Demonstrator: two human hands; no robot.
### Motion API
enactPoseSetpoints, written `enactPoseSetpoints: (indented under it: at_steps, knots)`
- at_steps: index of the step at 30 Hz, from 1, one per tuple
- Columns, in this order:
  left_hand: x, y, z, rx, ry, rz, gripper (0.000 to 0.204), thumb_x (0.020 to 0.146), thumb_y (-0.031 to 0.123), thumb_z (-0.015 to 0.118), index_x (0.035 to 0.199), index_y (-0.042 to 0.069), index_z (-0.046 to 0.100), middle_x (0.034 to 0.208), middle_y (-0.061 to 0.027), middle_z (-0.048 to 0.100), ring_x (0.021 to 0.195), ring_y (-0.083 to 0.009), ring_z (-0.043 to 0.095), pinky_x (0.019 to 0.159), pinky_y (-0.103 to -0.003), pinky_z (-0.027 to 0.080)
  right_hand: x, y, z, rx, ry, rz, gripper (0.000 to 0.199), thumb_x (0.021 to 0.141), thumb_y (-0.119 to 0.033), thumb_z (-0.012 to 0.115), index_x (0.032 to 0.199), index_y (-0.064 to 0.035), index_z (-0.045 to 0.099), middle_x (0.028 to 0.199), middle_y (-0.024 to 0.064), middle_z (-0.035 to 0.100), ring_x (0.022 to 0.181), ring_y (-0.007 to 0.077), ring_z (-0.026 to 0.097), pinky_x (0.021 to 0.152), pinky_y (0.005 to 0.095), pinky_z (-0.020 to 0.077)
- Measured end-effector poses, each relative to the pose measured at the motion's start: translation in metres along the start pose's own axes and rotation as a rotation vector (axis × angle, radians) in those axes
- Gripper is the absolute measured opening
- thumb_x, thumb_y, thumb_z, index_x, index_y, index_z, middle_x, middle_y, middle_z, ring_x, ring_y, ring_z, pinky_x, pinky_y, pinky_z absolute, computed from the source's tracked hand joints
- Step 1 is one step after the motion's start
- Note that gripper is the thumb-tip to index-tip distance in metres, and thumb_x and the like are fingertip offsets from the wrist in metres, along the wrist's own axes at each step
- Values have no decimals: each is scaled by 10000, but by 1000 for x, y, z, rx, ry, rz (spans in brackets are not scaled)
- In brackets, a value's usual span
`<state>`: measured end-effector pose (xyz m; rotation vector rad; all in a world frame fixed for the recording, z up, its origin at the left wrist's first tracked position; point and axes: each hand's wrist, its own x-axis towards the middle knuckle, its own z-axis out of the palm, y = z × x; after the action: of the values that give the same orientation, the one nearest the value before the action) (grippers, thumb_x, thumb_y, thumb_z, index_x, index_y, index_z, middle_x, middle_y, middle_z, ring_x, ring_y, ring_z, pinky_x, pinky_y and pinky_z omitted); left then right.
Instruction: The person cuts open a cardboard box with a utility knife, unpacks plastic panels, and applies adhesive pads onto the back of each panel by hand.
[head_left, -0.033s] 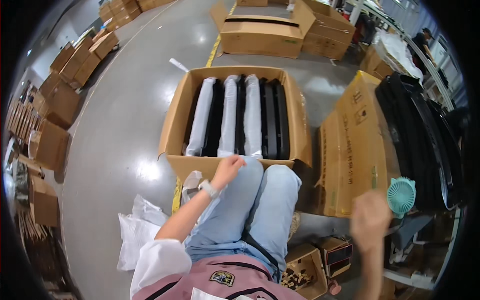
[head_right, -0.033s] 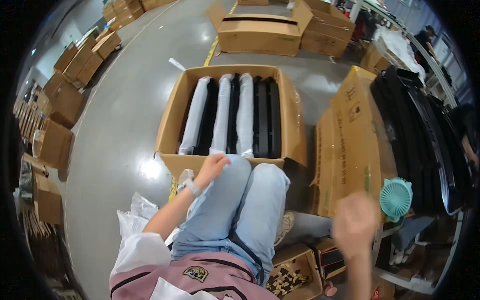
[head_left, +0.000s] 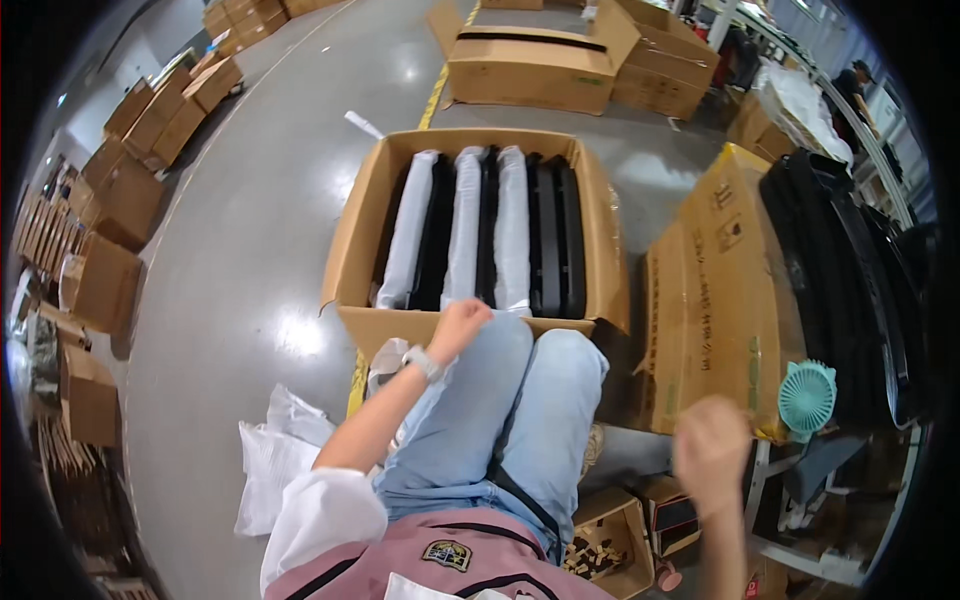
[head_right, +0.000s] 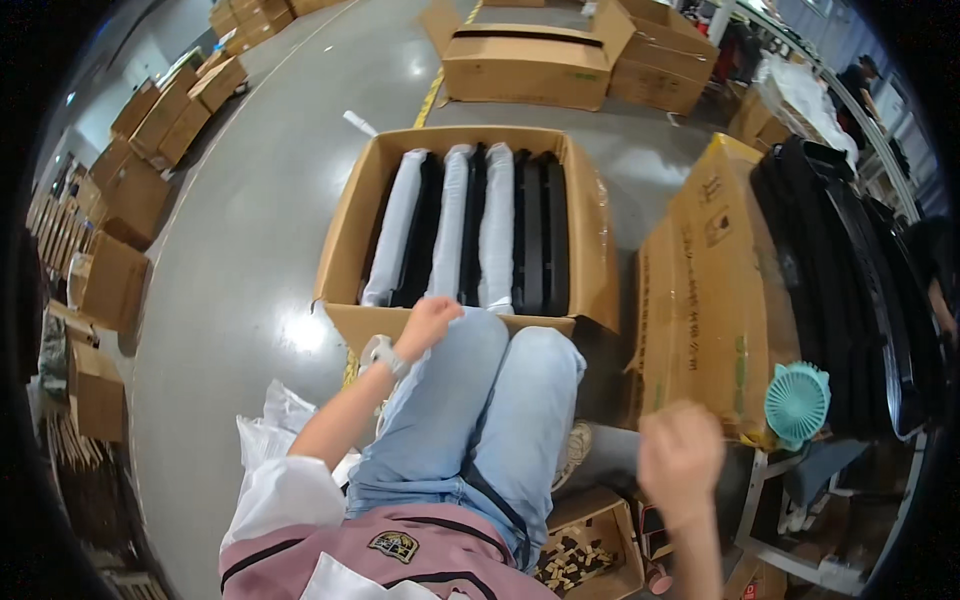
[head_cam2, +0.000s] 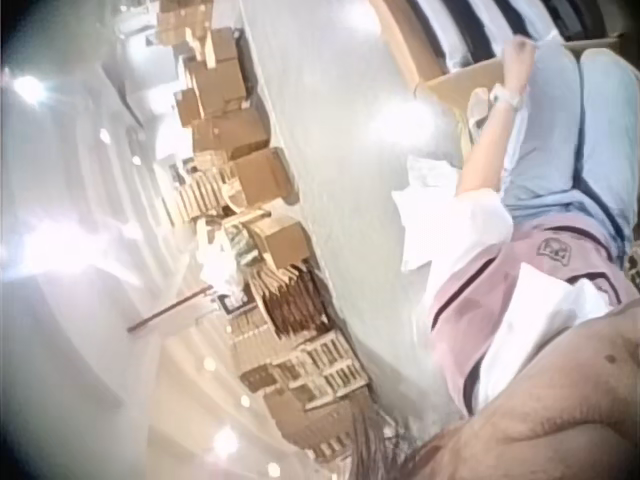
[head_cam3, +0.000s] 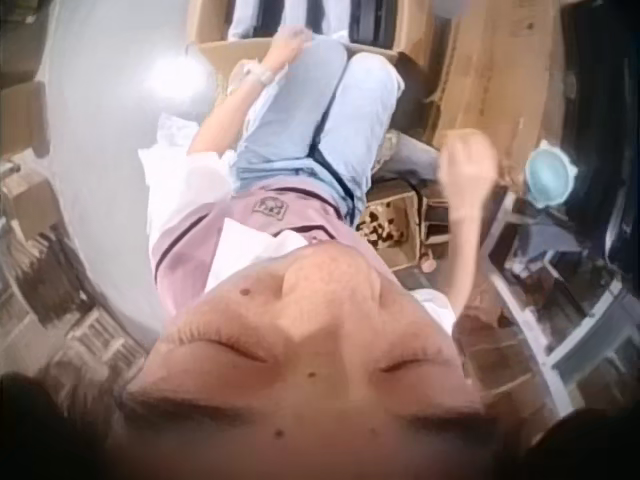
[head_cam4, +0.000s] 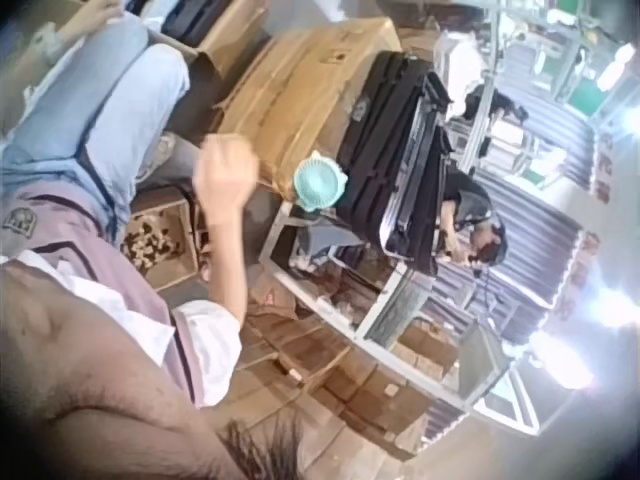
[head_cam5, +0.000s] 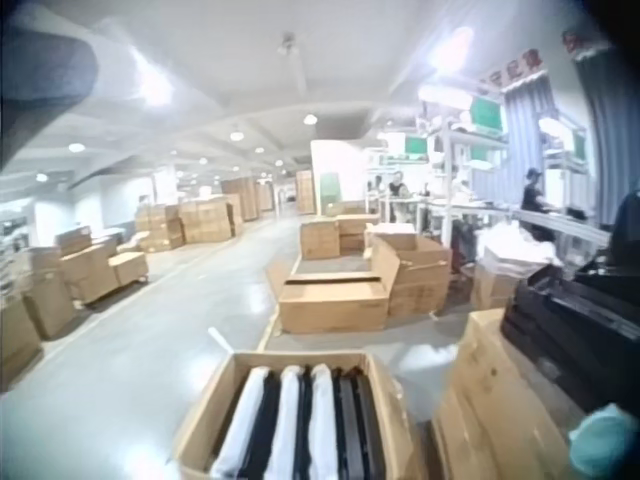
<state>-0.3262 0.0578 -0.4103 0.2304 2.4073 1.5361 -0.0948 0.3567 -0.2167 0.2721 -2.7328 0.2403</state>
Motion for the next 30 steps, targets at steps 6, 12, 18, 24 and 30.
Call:
enactPoseSetpoints:
  at_steps: [6, 12, 18, 24, 30]
  knots:
    - [127, -84, 5, 479, 160, -2, 269, 754, 283, 625, 817, 30, 693, 821, -177, 668, 801, -346, 648, 709, -401, 522, -156, -39, 150, 260, -383, 421, 50, 701, -67, 629, 737, -44, 602, 715, 131, 579, 685, 316, 585, 599, 406, 478]
    - [166, -90, 31, 760, 121, -56, 310, 763, 323, 656, 822, 19, 650, 802, -184, 660, 778, -352, 649, 671, -430, 529, -277, -88, 178, 428, -757, 931, 152, 723, -108, 625, 798, 22, 646, 695, 183, 636, 669, 325, 631, 629, 382, 500]
    - [212, -113, 64, 1125, 39, 198, 142, 798, 183, 588, 811, 47, 627, 719, -102, 660, 721, -268, 673, 580, -399, 534, -296, -83, 191, 464, -699, 1287, 197, 700, -122, 570, 798, 33, 643, 607, 202, 597, 600, 245, 639, 568, 342, 472]
    - [248, -117, 94, 1429, -44, 31, 153, 742, 99, 602, 773, 167, 736, 728, -3, 686, 662, -207, 674, 412, -393, 478, -305, -52, 206, 580, -560, 1322, 194, 730, -77, 551, 834, 17, 685, 586, 107, 632, 626, 142, 649, 549, 285, 483]
    - [259, -139, 81, 1583, -10, 113, 148, 759, 140, 582, 700, 154, 718, 675, -3, 660, 610, -193, 658, 316, -388, 437, -270, -46, 213, 797, -516, 1400, 235, 770, -18, 503, 945, 32, 653, 719, 81, 648, 591, 132, 594, 531, 284, 471]
